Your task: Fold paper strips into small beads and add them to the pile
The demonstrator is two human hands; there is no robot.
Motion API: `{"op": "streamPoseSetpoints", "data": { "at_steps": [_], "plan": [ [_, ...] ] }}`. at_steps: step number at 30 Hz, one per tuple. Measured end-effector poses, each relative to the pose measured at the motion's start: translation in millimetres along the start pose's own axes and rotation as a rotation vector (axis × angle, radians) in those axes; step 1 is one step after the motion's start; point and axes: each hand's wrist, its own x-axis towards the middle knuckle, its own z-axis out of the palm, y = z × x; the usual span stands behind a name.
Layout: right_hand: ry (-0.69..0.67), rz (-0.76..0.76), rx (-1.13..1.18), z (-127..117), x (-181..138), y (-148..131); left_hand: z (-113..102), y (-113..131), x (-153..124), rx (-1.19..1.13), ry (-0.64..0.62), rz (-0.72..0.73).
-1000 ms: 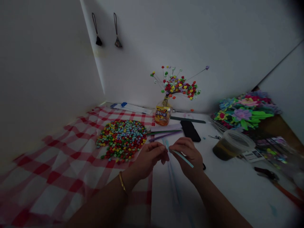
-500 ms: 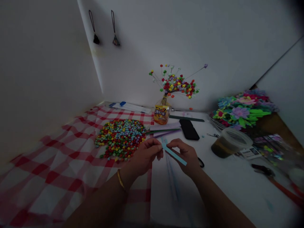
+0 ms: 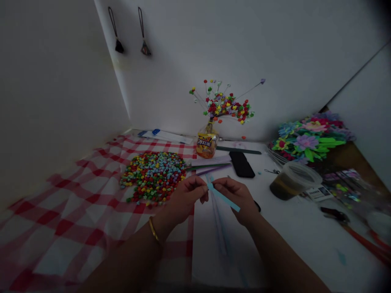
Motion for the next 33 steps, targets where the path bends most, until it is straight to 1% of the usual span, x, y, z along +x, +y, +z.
{"op": "streamPoseSetpoints", "data": {
  "at_steps": [2, 5, 8, 12, 15, 18, 21, 26, 29, 33],
  "plan": [
    [0.002, 0.046, 0.045, 0.2, -0.4, -2.1, 0.0, -0.1, -0.6, 0.062, -0.009, 0.001],
    [0.01, 0.091, 0.036, 1.1, -0.8, -4.3, 1.1, 0.7, -1.8, 0.135, -0.008, -0.011],
    [0.027, 0.095, -0.016, 1.4, -0.6, -3.5, 3.6, 3.4, -2.6, 0.166, -0.003, -0.003],
    [0.017, 0.074, -0.1, 0.6, 0.2, -2.2, 6.6, 7.0, -2.9, 0.165, -0.021, -0.002],
    [0.019, 0.072, -0.174, 0.6, 0.4, -3.7, 6.4, 6.7, -2.6, 0.221, 0.002, 0.004],
    [0.024, 0.087, -0.197, 1.1, 0.5, -5.1, 5.4, 5.2, -2.4, 0.293, 0.028, 0.048],
    [0.017, 0.099, -0.153, 0.8, 0.6, -4.1, 5.3, 4.4, -2.8, 0.296, 0.039, 0.062],
    [-0.049, 0.127, -0.011, -0.8, 0.4, -2.5, 4.7, 3.4, -3.4, 0.155, 0.005, 0.04],
    [-0.077, 0.151, 0.052, -0.3, 0.6, -5.0, 1.6, 1.9, -2.6, 0.15, -0.029, 0.042],
    [-0.078, 0.147, 0.086, 0.8, 0.5, -7.4, -1.3, 0.4, -1.5, 0.168, -0.005, 0.059]
  ]
}}
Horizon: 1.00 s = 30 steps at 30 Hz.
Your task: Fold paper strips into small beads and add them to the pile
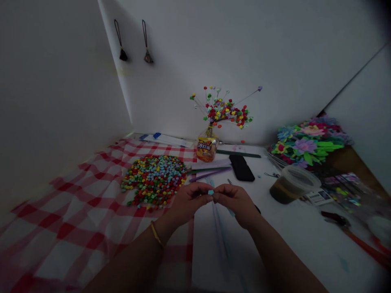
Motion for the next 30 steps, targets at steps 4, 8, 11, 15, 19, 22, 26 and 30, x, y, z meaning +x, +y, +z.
{"op": "streamPoseSetpoints", "data": {
  "at_steps": [4, 8, 11, 15, 19, 22, 26, 30],
  "plan": [
    [0.043, -0.013, -0.084, -1.2, 0.3, 2.9, 2.0, 0.5, 0.4, 0.026, 0.038, 0.003],
    [0.091, -0.07, -0.202, -2.4, 0.9, 4.1, 3.5, 0.8, 1.4, -0.063, 0.037, -0.037],
    [0.127, -0.094, -0.288, -2.1, 0.4, 2.2, 2.7, 0.6, 2.2, -0.083, 0.021, -0.052],
    [0.083, -0.09, -0.291, -4.1, -0.1, 1.5, 1.3, 1.9, 2.6, -0.097, 0.033, -0.091],
    [0.043, -0.115, -0.211, -8.5, 2.9, 5.6, -1.9, 3.9, 3.5, -0.263, 0.061, -0.186],
    [0.136, -0.214, -0.289, -9.4, 5.0, 9.7, -5.3, 3.0, 4.8, -0.377, 0.059, -0.25],
    [0.132, -0.592, -0.619, -7.7, 3.6, 11.2, -7.1, 0.3, 5.9, -0.4, 0.027, -0.281],
    [0.119, -0.921, -0.837, -7.7, 2.0, 8.7, -6.0, 0.6, 5.2, -0.374, 0.026, -0.304]
  ]
}}
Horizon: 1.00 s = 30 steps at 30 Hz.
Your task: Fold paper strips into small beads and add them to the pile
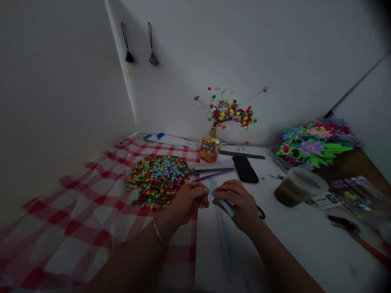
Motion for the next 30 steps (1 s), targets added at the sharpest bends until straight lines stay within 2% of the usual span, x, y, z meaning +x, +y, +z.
{"op": "streamPoseSetpoints", "data": {
  "at_steps": [3, 7, 11, 15, 20, 22, 25, 28, 30],
  "plan": [
    [0.022, -0.045, -0.027, -1.5, 1.9, 0.3, 0.3, -0.3, -0.6, 0.059, 0.012, -0.014],
    [-0.034, 0.007, 0.007, -0.3, 3.9, 2.5, -1.6, -2.4, -0.2, 0.23, -0.018, -0.016],
    [-0.085, 0.217, 0.108, 1.9, 3.2, 4.9, -3.4, -3.0, -0.1, 0.386, -0.066, 0.054],
    [-0.115, 0.476, 0.117, 1.0, 2.6, 2.9, 2.2, -1.8, -1.5, 0.373, -0.086, 0.142],
    [-0.003, 0.676, 0.115, 4.8, 1.3, -3.0, 13.3, -3.7, -4.4, 0.266, -0.027, 0.225],
    [0.024, 0.742, 0.189, 8.1, -0.1, -4.3, 14.5, -5.1, -4.8, 0.26, -0.005, 0.262],
    [0.055, 0.805, 0.439, 11.6, -1.5, -5.0, 12.4, -6.7, -4.6, 0.261, -0.012, 0.301],
    [0.062, 0.839, 0.707, 11.4, -0.3, -5.5, 8.5, -7.7, -4.0, 0.236, -0.034, 0.294],
    [0.066, 0.845, 0.797, 9.9, 1.8, -6.2, 6.4, -8.3, -3.6, 0.212, -0.044, 0.279]
  ]
}}
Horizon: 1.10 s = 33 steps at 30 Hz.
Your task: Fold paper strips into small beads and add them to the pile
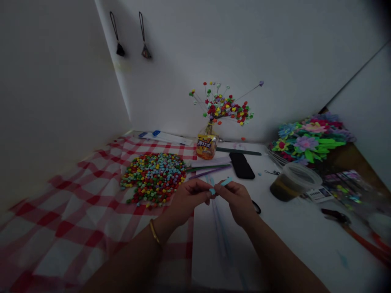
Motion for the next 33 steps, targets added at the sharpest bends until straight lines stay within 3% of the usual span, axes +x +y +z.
{"op": "streamPoseSetpoints", "data": {
  "at_steps": [5, 14, 20, 24, 28, 33],
  "plan": [
    [-0.02, -0.013, 0.064, -1.3, 0.4, -4.4, -2.4, -0.8, -0.1, -0.02, -0.012, -0.022],
    [-0.026, -0.112, -0.036, -4.9, -0.8, -4.2, -0.3, 3.0, -1.3, -0.002, -0.033, -0.042],
    [-0.145, -0.01, 0.023, -2.9, -2.5, -7.7, -3.0, -1.0, -1.7, -0.063, -0.077, -0.004],
    [-0.173, 0.001, 0.091, 2.7, -4.5, -10.7, -3.2, -0.7, -2.2, -0.143, -0.118, -0.058],
    [-0.108, -0.018, 0.086, 3.2, -4.7, -8.5, -1.8, 1.9, -2.2, -0.209, -0.137, -0.127],
    [-0.062, -0.058, 0.002, 0.3, -3.5, -4.5, -1.4, 1.4, -1.5, -0.148, -0.13, -0.097]
  ]
}}
